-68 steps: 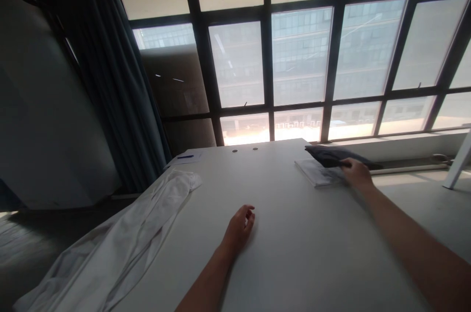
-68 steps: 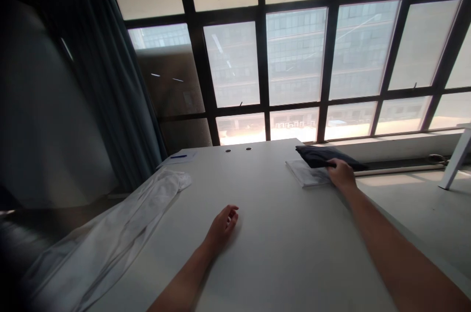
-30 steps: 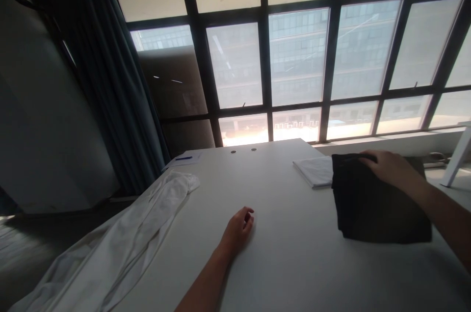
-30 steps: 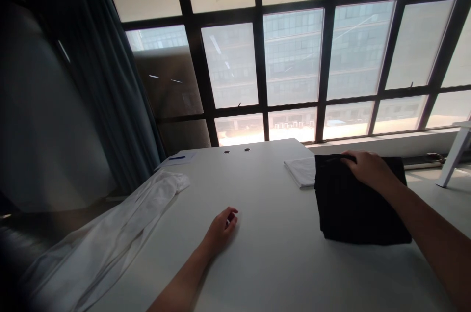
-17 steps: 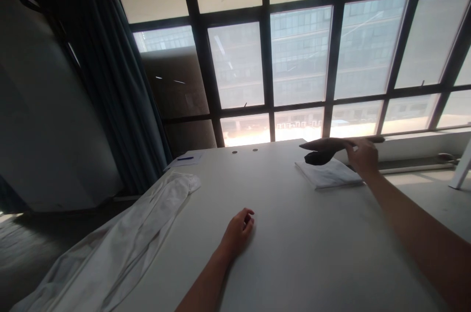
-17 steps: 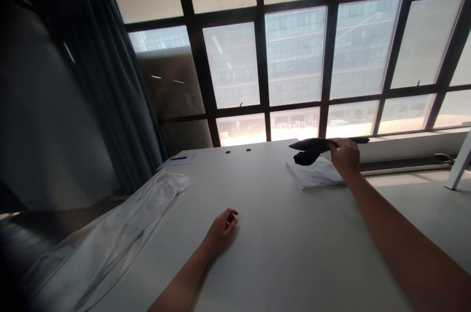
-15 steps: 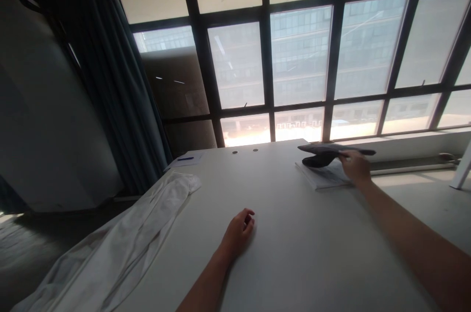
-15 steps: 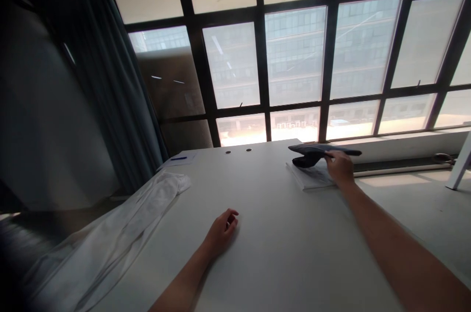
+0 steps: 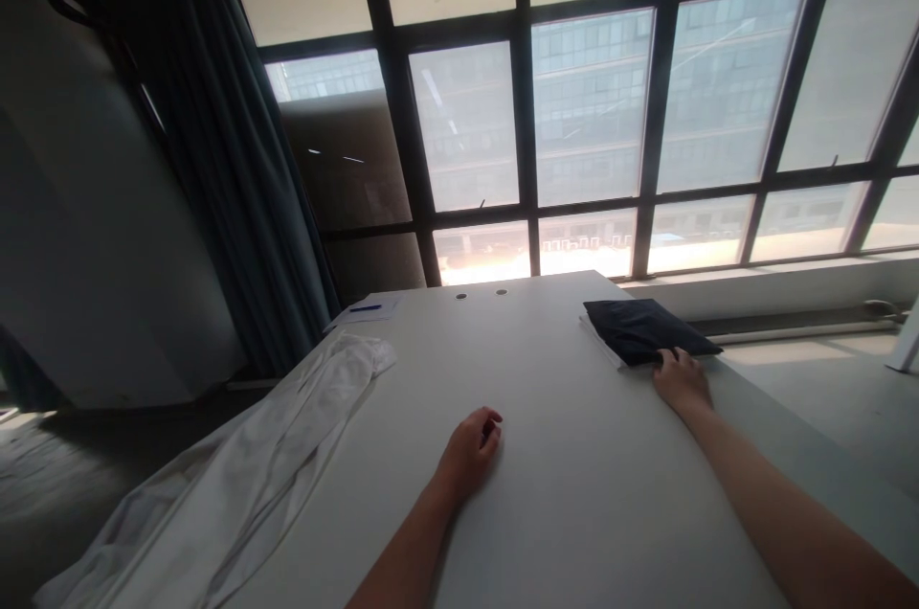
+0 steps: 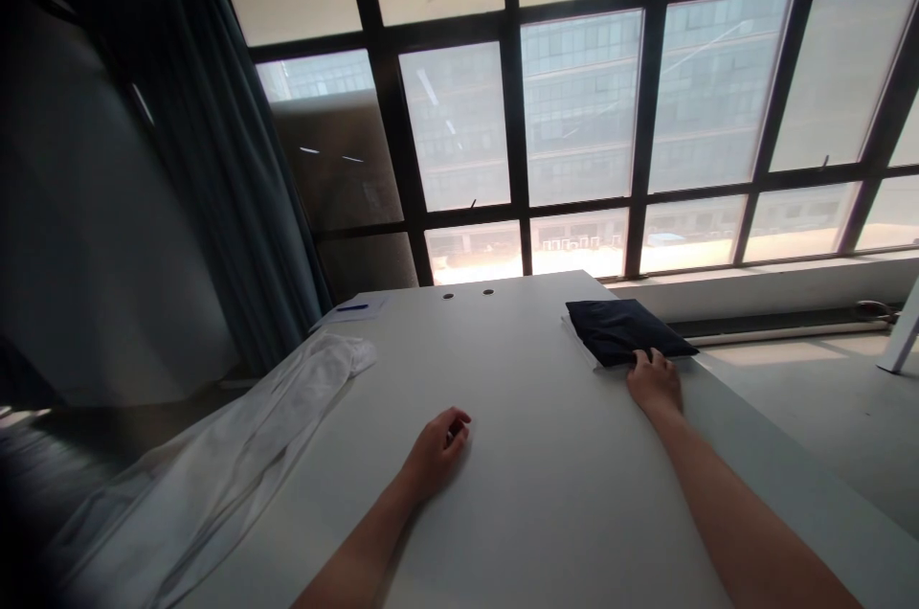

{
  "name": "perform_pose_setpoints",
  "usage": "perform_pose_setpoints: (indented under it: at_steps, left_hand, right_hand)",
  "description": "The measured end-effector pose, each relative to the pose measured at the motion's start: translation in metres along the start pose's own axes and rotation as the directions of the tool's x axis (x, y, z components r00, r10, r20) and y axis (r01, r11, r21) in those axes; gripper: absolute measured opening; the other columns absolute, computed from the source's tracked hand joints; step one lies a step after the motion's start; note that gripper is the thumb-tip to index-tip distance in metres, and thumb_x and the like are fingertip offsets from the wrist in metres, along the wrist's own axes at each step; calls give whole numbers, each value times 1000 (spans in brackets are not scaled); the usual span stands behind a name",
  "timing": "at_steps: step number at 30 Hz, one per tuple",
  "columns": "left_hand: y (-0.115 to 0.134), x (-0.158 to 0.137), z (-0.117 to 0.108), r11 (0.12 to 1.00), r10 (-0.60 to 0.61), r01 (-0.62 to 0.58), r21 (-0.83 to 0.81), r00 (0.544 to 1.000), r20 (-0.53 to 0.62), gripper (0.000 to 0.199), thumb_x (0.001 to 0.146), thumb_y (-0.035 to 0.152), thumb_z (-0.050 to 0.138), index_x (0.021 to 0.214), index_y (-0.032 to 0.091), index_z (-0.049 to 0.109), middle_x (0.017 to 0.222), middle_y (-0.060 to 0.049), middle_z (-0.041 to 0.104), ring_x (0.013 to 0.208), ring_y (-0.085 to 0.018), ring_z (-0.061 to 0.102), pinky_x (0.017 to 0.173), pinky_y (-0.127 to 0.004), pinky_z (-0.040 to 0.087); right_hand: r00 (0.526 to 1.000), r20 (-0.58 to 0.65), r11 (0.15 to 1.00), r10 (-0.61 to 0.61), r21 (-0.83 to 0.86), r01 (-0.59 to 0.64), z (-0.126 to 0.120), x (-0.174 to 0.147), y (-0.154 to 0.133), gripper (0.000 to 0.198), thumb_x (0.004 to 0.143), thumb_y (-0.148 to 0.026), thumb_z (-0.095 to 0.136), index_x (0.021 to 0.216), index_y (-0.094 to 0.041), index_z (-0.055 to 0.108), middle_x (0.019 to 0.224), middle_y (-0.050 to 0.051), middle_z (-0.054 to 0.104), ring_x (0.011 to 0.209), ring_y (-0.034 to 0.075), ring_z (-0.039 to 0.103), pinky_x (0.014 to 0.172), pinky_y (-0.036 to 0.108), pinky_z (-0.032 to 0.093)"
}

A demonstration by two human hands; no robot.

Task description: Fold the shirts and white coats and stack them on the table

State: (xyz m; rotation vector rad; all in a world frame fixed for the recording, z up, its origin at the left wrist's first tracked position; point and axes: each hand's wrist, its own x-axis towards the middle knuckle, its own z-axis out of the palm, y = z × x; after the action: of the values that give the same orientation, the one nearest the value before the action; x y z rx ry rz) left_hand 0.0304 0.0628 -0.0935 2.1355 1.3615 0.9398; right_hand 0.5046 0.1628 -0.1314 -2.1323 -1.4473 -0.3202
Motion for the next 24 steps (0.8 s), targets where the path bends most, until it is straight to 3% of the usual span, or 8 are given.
perform_pose_setpoints:
  at_steps: [3, 6, 9, 12, 15, 19, 22, 24]
  left_hand:
    - [5, -1, -1, 1000, 6, -6, 31, 1000, 8, 20, 90, 24, 51, 103, 21, 65, 83, 0, 67, 70, -14, 58, 69, -25, 43]
    - [11, -2, -3, 998, 13, -14, 64, 1000, 15, 20, 88, 22, 52, 103, 22, 66, 84, -1, 66, 74, -15, 59, 72, -26, 44]
    - [17, -4, -5, 996, 25, -27, 88, 999, 22, 20, 88, 20, 52, 103, 22, 66, 88, -2, 67, 80, -17, 60, 77, -27, 44]
    - [20, -5, -5, 995, 30, -32, 99, 999, 24, 21, 88, 19, 52, 102, 22, 66, 91, -3, 68, 84, -18, 62, 80, -28, 45]
    - [21, -4, -4, 994, 26, -28, 107, 999, 18, 21, 88, 18, 51, 103, 21, 66, 93, -4, 68, 86, -18, 63, 82, -29, 47]
    - [20, -3, -7, 993, 11, -14, 119, 1000, 28, 23, 90, 19, 50, 108, 20, 65, 97, -5, 70, 84, -16, 65, 77, -26, 50]
    - [18, -1, -24, 988, 2, -10, 153, 999, 52, 23, 90, 22, 54, 109, 20, 66, 99, -5, 72, 85, -16, 67, 77, -25, 52]
    - [16, 1, -46, 980, -18, 9, 201, 999, 43, 22, 90, 25, 57, 110, 22, 67, 102, -4, 72, 91, -16, 68, 82, -25, 52]
  right_hand:
    - [999, -36, 999, 14, -50, -16, 2, -30, -24, 63, 90, -29, 49, 145, 1, 42, 153, 34, 32, 135, 45, 40, 108, 54, 30]
    - [994, 17, 988, -105, -115, 106, 1, -70, -53, 70, 92, -33, 44, 152, 0, 30, 161, 29, 21, 143, 44, 29, 113, 55, 24]
    - [962, 135, 961, -236, -114, 252, -10, -117, -88, 66, 93, -38, 39, 151, -7, 37, 164, 21, 23, 145, 42, 27, 115, 58, 20]
    - [891, 296, 928, -345, -36, 371, -30, -164, -132, 61, 95, -41, 35, 148, -13, 46, 163, 18, 29, 147, 41, 25, 117, 63, 8]
    - [848, 363, 914, -386, 30, 404, -50, -201, -183, 65, 96, -44, 36, 150, -11, 44, 159, 21, 35, 147, 45, 24, 115, 68, 4]
    - [827, 391, 913, -403, 108, 394, -66, -223, -226, 65, 95, -44, 41, 150, -10, 44, 158, 25, 35, 147, 46, 24, 115, 69, 2]
    - [800, 408, 898, -439, 207, 388, -71, -220, -226, 60, 93, -44, 46, 148, -19, 49, 158, 20, 38, 148, 43, 25, 117, 64, 6]
    - [785, 403, 881, -470, 267, 391, -72, -213, -217, 55, 92, -43, 49, 143, -23, 55, 157, 16, 42, 147, 39, 29, 119, 59, 10]
